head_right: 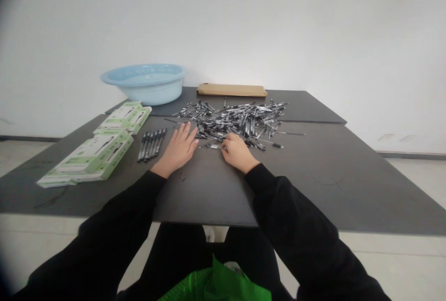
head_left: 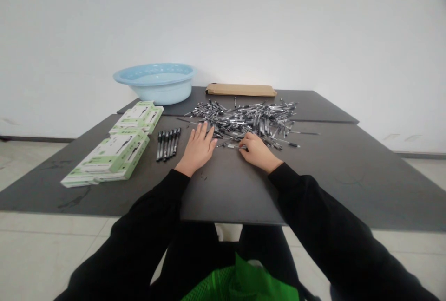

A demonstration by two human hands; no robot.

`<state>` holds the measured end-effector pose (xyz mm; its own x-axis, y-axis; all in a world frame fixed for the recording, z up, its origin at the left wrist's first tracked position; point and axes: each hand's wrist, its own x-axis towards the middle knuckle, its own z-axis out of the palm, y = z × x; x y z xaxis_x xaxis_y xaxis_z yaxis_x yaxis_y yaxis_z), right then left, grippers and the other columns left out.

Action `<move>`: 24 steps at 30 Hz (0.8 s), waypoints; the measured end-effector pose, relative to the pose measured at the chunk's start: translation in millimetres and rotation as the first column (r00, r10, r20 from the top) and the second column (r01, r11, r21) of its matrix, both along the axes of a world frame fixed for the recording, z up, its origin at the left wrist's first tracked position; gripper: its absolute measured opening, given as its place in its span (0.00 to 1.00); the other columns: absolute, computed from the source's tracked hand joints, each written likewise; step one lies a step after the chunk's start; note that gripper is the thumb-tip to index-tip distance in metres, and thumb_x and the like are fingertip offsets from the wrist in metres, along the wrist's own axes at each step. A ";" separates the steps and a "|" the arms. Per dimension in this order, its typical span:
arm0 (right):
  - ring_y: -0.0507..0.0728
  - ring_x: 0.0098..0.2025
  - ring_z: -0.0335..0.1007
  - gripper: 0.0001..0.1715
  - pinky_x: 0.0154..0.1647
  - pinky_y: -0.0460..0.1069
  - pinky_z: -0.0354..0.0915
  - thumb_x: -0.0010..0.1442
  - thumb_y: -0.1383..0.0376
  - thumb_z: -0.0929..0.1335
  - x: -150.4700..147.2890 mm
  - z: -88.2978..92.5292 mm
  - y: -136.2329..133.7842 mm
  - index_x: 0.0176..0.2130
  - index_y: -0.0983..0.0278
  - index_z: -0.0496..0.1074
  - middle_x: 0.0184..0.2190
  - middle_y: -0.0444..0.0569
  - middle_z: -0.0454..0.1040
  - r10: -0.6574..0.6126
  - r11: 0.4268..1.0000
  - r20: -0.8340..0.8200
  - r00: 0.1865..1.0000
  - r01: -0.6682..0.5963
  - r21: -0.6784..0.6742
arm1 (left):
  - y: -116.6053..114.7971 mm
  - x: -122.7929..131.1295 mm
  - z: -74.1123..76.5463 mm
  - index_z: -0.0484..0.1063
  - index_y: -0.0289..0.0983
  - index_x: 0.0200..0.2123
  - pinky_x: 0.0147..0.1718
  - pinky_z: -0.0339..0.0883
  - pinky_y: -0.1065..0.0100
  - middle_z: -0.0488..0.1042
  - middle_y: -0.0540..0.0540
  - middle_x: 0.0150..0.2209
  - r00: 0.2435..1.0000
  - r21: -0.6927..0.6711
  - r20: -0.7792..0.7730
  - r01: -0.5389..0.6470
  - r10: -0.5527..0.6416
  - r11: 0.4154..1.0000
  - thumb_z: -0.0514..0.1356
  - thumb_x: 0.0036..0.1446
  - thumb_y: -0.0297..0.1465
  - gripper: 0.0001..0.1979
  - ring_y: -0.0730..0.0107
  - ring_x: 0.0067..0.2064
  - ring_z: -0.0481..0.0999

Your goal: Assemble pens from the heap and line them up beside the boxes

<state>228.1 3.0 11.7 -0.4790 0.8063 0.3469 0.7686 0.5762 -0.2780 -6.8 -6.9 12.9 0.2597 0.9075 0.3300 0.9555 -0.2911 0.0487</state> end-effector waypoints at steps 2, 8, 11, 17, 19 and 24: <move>0.61 0.43 0.66 0.10 0.50 0.53 0.62 0.57 0.72 0.66 -0.2 0.0 0.0 0.36 0.68 0.77 0.38 0.56 0.70 -0.004 1.000 0.007 1.000 0.004 0.000 | -0.5 4.4 0.6 0.57 0.33 0.68 0.67 0.44 0.47 0.47 0.36 0.72 1.000 0.013 0.004 0.008 -0.008 1.000 0.41 0.70 0.40 0.29 0.49 0.73 0.43; 0.62 0.45 0.66 0.09 0.51 0.54 0.61 0.57 0.71 0.66 -0.6 2.9 -2.1 0.37 0.68 0.77 0.40 0.57 0.71 -0.029 1.000 0.053 0.998 0.029 0.001 | -1.8 17.0 -1.0 0.58 0.32 0.67 0.67 0.44 0.47 0.47 0.36 0.72 0.999 0.018 0.006 0.050 -0.050 0.999 0.41 0.70 0.40 0.29 0.48 0.72 0.43; 0.62 0.45 0.66 0.09 0.52 0.54 0.61 0.58 0.70 0.67 -0.1 3.9 -2.1 0.38 0.67 0.77 0.40 0.57 0.71 -0.041 0.999 0.080 0.996 0.041 -0.008 | -3.0 24.3 -1.5 0.59 0.33 0.67 0.67 0.46 0.47 0.50 0.36 0.71 0.998 0.040 0.016 0.052 -0.052 0.998 0.42 0.69 0.40 0.29 0.48 0.72 0.47; 0.63 0.47 0.66 0.08 0.51 0.55 0.60 0.59 0.66 0.68 0.9 6.4 -3.1 0.38 0.67 0.77 0.42 0.58 0.71 -0.059 0.998 0.126 0.990 0.061 -0.014 | -11.3 35.0 7.7 0.62 0.31 0.62 0.58 0.62 0.52 0.67 0.32 0.60 0.996 0.156 0.088 -0.011 -0.002 0.988 0.49 0.65 0.34 0.25 0.48 0.61 0.64; 0.63 0.46 0.66 0.08 0.50 0.56 0.60 0.61 0.66 0.67 0.7 7.6 -4.7 0.37 0.67 0.77 0.42 0.58 0.71 -0.059 0.998 0.148 0.987 0.061 -0.014 | -14.1 34.6 10.7 0.64 0.33 0.60 0.52 0.65 0.53 0.70 0.33 0.54 0.996 0.172 0.087 -0.017 0.002 0.985 0.52 0.63 0.32 0.23 0.49 0.56 0.67; 0.64 0.49 0.66 0.09 0.49 0.55 0.57 0.62 0.70 0.65 -0.2 8.7 -9.1 0.38 0.66 0.76 0.42 0.58 0.73 -0.051 0.999 0.200 0.978 0.053 -0.006 | -15.3 29.9 11.0 0.68 0.33 0.55 0.49 0.65 0.54 0.70 0.35 0.51 0.997 0.173 0.067 0.037 -0.049 0.984 0.53 0.61 0.29 0.19 0.50 0.53 0.67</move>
<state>227.9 -6.1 20.4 -0.4954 0.8352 0.2390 0.8379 0.5319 -0.1221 23.1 -22.1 23.8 0.2679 0.8243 0.4989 0.9378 -0.3417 0.0610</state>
